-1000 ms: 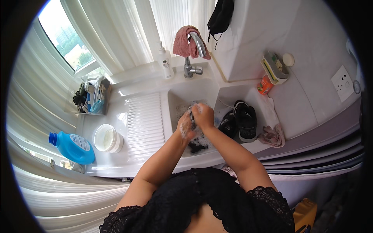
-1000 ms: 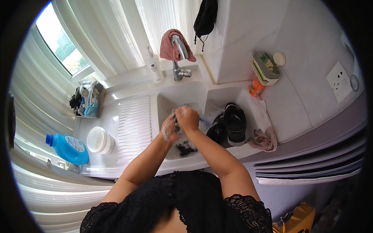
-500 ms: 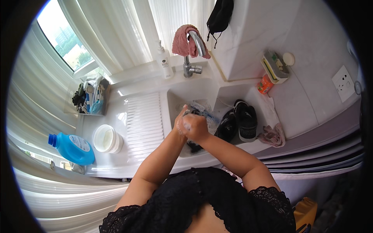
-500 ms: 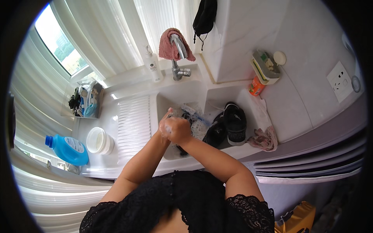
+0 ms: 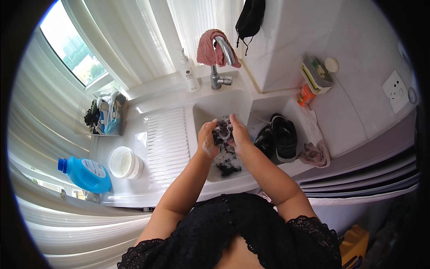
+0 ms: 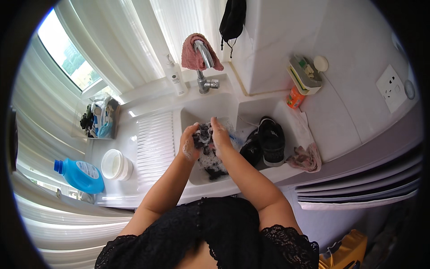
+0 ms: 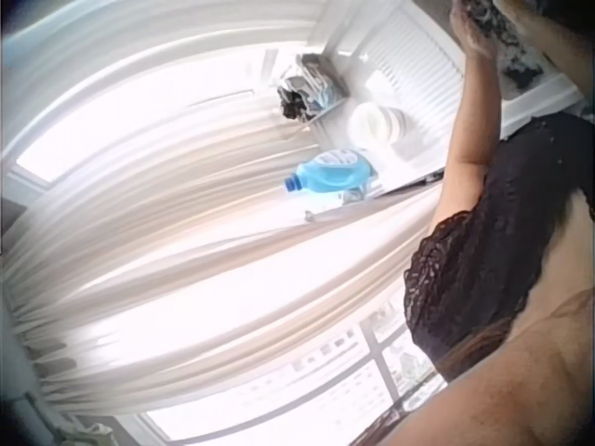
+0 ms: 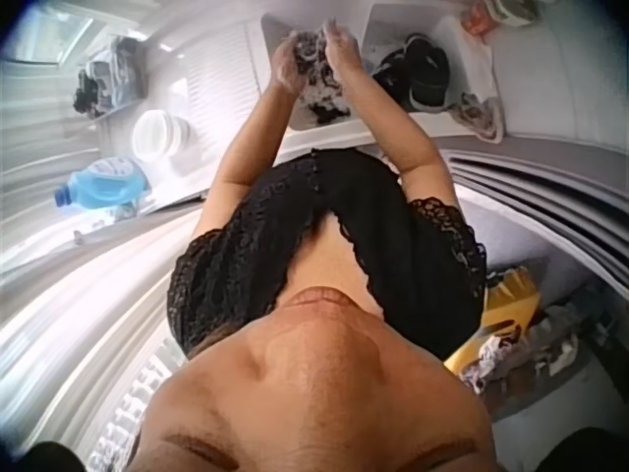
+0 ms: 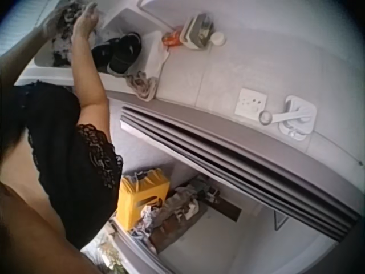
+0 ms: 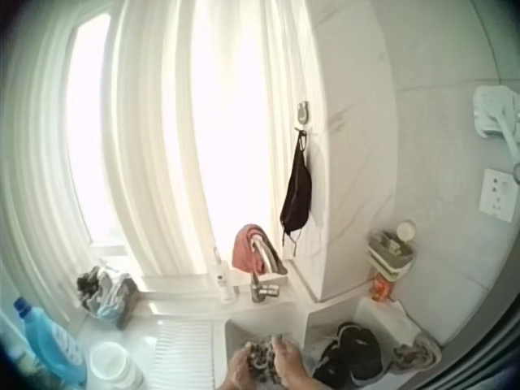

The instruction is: The person hand-washes a pair of black socks in a sink filled with soapy water. They scrub the socks, rinse them under running water, and wring out the excess water before placing them on the sink's draining board.

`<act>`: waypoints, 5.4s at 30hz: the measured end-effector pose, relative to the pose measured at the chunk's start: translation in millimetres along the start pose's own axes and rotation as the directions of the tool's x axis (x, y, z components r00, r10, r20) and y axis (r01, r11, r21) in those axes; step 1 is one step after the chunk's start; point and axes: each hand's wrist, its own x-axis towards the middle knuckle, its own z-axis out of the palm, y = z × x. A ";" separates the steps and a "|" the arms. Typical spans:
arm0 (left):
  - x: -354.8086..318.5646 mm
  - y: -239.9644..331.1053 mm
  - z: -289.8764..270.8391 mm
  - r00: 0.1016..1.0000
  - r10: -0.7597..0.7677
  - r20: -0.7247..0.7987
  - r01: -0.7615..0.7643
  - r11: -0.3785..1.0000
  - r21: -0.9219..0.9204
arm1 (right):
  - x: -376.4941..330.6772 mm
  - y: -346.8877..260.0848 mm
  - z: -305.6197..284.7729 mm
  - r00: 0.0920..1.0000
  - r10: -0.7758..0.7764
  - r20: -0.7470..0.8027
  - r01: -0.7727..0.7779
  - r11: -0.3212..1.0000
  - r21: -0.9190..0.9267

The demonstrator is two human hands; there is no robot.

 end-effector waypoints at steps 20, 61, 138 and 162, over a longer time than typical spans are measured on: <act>31.8 -27.6 -36.7 0.837 -0.082 0.541 0.310 0.886 -0.344 | 2.0 24.7 17.1 0.449 -0.839 0.308 0.761 0.179 -0.623; 30.4 -15.8 -51.2 0.671 -0.126 0.731 0.461 0.842 -0.278 | 13.7 18.7 13.9 0.376 -0.858 0.350 0.830 0.143 -0.539; 13.5 -28.0 -46.7 0.950 -0.201 0.239 0.269 0.915 -0.300 | -6.0 56.1 23.4 0.376 -0.836 0.401 0.800 0.074 -0.596; 37.4 -38.0 -67.7 0.801 -0.416 -0.431 0.375 0.909 -0.180 | 208.0 159.1 -91.4 0.933 0.346 0.097 0.236 -0.387 -0.891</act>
